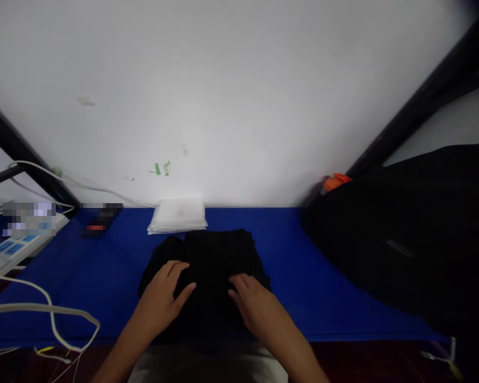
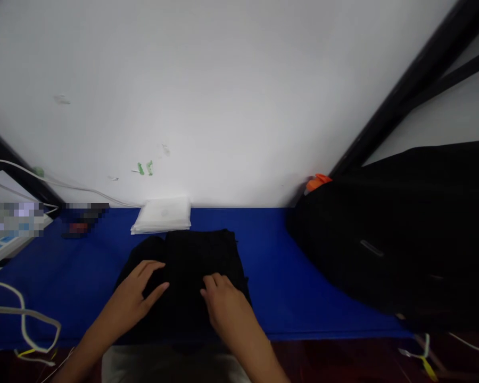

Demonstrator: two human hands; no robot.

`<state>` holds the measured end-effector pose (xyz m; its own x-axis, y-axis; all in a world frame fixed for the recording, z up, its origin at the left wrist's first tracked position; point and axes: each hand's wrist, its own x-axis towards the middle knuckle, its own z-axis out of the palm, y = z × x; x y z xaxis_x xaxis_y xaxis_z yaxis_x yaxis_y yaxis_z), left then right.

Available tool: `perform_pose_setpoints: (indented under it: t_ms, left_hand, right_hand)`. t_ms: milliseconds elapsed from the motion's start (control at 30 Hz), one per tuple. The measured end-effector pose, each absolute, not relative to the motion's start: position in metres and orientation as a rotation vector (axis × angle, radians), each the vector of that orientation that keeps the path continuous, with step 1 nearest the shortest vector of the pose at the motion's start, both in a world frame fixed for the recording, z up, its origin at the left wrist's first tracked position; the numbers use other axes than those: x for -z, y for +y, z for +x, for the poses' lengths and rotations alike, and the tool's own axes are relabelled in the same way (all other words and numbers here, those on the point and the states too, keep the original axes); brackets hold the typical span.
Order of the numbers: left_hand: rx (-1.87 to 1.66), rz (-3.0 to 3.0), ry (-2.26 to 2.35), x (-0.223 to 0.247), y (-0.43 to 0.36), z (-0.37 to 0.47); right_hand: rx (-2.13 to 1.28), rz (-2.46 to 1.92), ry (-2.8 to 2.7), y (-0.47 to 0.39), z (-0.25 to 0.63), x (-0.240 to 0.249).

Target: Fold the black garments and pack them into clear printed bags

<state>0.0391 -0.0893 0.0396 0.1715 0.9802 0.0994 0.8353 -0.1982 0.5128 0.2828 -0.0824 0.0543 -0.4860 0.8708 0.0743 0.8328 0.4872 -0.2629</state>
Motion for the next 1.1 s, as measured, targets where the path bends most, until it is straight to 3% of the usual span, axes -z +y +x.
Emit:
perform_pose_setpoints:
  t_ms: [333,1100]
  left_hand:
    - [-0.254,2.283,2.043,0.005,-0.081,0.041]
    - [-0.414,2.326,2.026,0.009,-0.063,0.044]
  right_hand:
    - [-0.166,-1.582,-2.394,-0.062,0.278,0.020]
    - [-0.151,-1.566,-2.370,-0.044,0.284,0.021]
